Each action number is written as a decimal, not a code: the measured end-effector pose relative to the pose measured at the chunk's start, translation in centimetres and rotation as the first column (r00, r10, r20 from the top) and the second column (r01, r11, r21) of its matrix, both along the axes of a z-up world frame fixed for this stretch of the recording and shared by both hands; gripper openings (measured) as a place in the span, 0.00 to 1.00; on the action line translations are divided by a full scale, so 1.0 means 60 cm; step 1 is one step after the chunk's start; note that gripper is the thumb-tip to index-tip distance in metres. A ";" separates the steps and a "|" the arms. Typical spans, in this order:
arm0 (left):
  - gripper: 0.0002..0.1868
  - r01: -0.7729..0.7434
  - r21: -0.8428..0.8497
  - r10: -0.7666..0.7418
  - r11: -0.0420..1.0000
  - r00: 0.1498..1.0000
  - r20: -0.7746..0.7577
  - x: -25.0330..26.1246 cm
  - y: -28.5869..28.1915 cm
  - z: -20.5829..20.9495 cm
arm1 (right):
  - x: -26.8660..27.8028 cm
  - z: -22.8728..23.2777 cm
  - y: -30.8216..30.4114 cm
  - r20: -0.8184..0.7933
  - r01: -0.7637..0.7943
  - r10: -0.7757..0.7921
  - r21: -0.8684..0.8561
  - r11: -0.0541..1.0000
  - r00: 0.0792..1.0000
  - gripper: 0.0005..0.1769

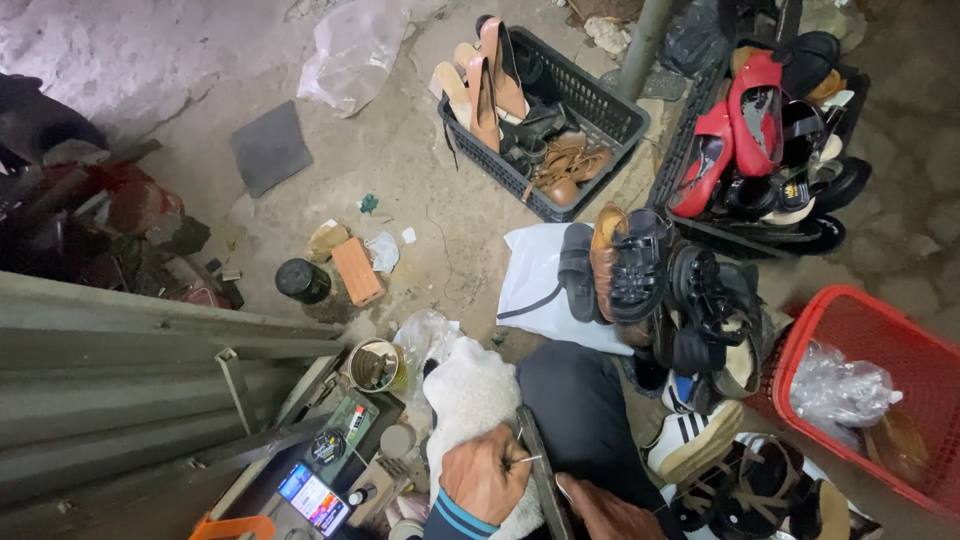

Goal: The person sits on the floor and sews a shoe sole using a needle and thread. They repeatedly push the needle through the sole and pull the thread to secure the stitching.

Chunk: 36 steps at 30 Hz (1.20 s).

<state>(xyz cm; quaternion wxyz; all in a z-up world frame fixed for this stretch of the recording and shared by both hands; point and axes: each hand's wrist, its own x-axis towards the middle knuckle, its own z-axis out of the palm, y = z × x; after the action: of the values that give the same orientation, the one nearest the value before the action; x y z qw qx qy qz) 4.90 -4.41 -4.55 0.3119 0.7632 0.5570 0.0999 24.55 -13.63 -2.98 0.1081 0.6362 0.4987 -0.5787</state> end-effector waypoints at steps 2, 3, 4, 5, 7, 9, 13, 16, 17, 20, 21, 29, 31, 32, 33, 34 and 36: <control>0.10 -0.008 0.006 0.008 1.000 1.000 -0.009 0.002 -0.003 0.001 | -0.007 0.013 0.008 0.017 -0.050 0.051 -0.046 0.998 0.999 0.57; 0.12 -0.016 0.015 0.016 1.000 1.000 -0.018 0.003 -0.005 0.002 | -0.010 0.020 0.011 0.031 -0.099 0.102 -0.091 0.991 0.994 0.58; 0.12 -0.014 0.016 0.014 1.000 1.000 -0.019 0.001 -0.007 0.002 | -0.012 0.017 0.006 0.030 -0.097 0.100 -0.090 0.991 0.995 0.58; 0.12 -0.033 0.001 0.033 0.999 0.999 0.011 0.000 -0.010 0.003 | -0.012 0.015 0.002 0.036 -0.092 0.095 -0.087 0.992 0.995 0.58; 0.12 -0.054 -0.013 0.054 0.998 0.998 0.044 -0.003 -0.014 0.005 | -0.012 0.003 -0.008 0.045 -0.089 0.092 -0.082 0.993 0.995 0.58; 0.13 -0.194 -0.016 0.189 0.981 0.928 0.321 -0.012 -0.018 0.009 | -0.013 -0.016 -0.022 0.146 0.001 -0.005 0.028 1.000 0.989 0.47; 0.12 -0.338 -0.076 0.330 0.938 0.803 0.497 -0.022 -0.013 0.056 | 0.030 -0.079 -0.064 0.048 0.177 -0.240 0.539 0.823 0.970 0.44; 0.13 -0.242 0.061 0.179 0.968 0.845 0.503 -0.040 -0.018 0.051 | 0.084 -0.061 -0.065 -0.136 0.391 -0.391 0.594 0.703 0.910 0.34; 0.12 -0.205 0.093 0.128 0.974 0.845 0.519 -0.044 -0.018 0.056 | 0.101 -0.050 -0.056 -0.251 0.554 -0.495 0.408 0.725 0.832 0.36; 0.15 -0.111 0.050 0.069 0.993 0.848 0.526 -0.054 -0.020 0.076 | 0.131 -0.027 -0.035 -0.344 0.745 -0.681 0.094 0.660 0.647 0.34; 0.20 -0.065 -0.003 0.057 0.998 0.850 0.523 -0.058 -0.019 0.083 | 0.138 -0.020 -0.027 -0.361 0.791 -0.735 0.010 0.612 0.574 0.32; 0.22 0.179 0.087 -0.199 0.980 0.893 0.404 -0.016 -0.019 0.126 | 0.157 0.010 -0.024 -0.655 0.632 -0.331 0.294 0.717 0.679 0.23; 0.21 0.228 0.093 -0.246 0.969 0.884 0.398 -0.006 -0.017 0.132 | 0.160 0.011 -0.029 -0.615 0.623 -0.345 0.317 0.715 0.709 0.25; 0.20 0.235 0.110 -0.259 0.966 0.881 0.397 0.000 -0.015 0.138 | 0.160 0.015 -0.027 -0.612 0.618 -0.349 0.302 0.726 0.710 0.25; 0.18 0.242 0.128 -0.273 0.962 0.877 0.396 0.005 -0.013 0.146 | 0.161 0.020 -0.025 -0.608 0.612 -0.354 0.286 0.738 0.711 0.26; 0.18 0.245 0.121 -0.274 0.962 0.877 0.394 0.006 -0.013 0.146 | 0.161 0.021 -0.026 -0.608 0.615 -0.360 0.280 0.737 0.708 0.26; 0.17 0.255 0.157 -0.294 0.954 0.899 0.326 0.008 -0.013 0.148 | 0.161 0.025 -0.028 -0.581 0.606 -0.358 0.313 0.731 0.731 0.26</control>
<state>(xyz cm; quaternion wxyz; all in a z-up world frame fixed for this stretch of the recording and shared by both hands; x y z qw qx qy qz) 5.39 -5.18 4.30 0.3733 0.8207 0.3738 0.2177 34.22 -15.32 -1.45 -0.3414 0.5873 0.4470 -0.5821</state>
